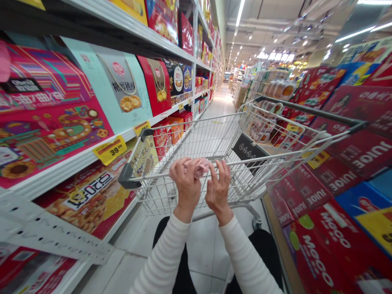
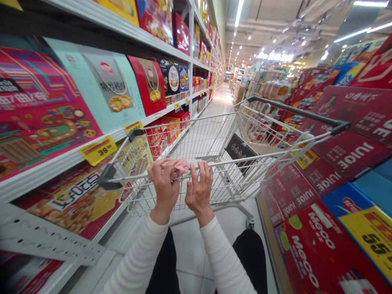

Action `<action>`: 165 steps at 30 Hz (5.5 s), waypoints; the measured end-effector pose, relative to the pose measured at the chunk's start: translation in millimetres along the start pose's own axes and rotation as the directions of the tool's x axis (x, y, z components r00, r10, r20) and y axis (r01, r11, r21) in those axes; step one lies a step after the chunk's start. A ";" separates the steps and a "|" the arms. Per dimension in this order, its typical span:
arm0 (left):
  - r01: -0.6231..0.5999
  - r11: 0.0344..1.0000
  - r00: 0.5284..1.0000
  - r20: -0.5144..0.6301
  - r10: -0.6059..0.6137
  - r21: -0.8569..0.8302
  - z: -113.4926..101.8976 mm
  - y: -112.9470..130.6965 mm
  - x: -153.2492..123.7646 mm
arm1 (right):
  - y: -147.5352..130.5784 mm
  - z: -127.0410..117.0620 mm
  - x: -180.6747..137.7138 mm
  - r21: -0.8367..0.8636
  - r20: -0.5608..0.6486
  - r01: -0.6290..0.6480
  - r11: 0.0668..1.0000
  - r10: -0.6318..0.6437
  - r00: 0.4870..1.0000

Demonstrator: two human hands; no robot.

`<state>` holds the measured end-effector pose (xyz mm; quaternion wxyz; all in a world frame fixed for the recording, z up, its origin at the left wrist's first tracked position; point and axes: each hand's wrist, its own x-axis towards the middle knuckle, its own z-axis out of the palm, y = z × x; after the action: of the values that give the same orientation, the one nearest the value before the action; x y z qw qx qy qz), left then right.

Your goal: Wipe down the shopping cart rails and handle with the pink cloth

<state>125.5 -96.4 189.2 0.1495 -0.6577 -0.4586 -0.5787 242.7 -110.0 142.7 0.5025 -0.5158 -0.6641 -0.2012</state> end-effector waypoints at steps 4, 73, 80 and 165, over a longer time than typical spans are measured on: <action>-0.069 0.997 0.996 -0.050 0.070 0.024 -1.5 -10.1 -22.3 | 7.7 -4.5 -1.2 -0.077 0.041 0.064 0.995 -0.061 0.997; 0.058 0.994 0.993 -0.106 -0.048 0.094 20.4 -55.0 -108.0 | -3.7 -0.4 -40.5 0.036 0.019 0.035 0.999 -0.036 0.999; -0.041 0.986 0.999 -0.008 0.043 0.162 19.1 -65.8 -144.6 | 1.2 26.5 -103.3 -0.041 0.230 -0.058 0.997 0.066 0.971; 0.148 0.982 0.988 0.031 -0.153 0.120 9.0 -77.0 -178.0 | 17.7 25.3 -114.8 0.141 0.324 -0.033 0.990 -0.015 0.946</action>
<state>87.3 -125.3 1.0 0.1344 -0.6225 -0.5431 -0.5472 242.6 -138.8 27.3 0.4233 -0.5073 -0.7480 -0.0627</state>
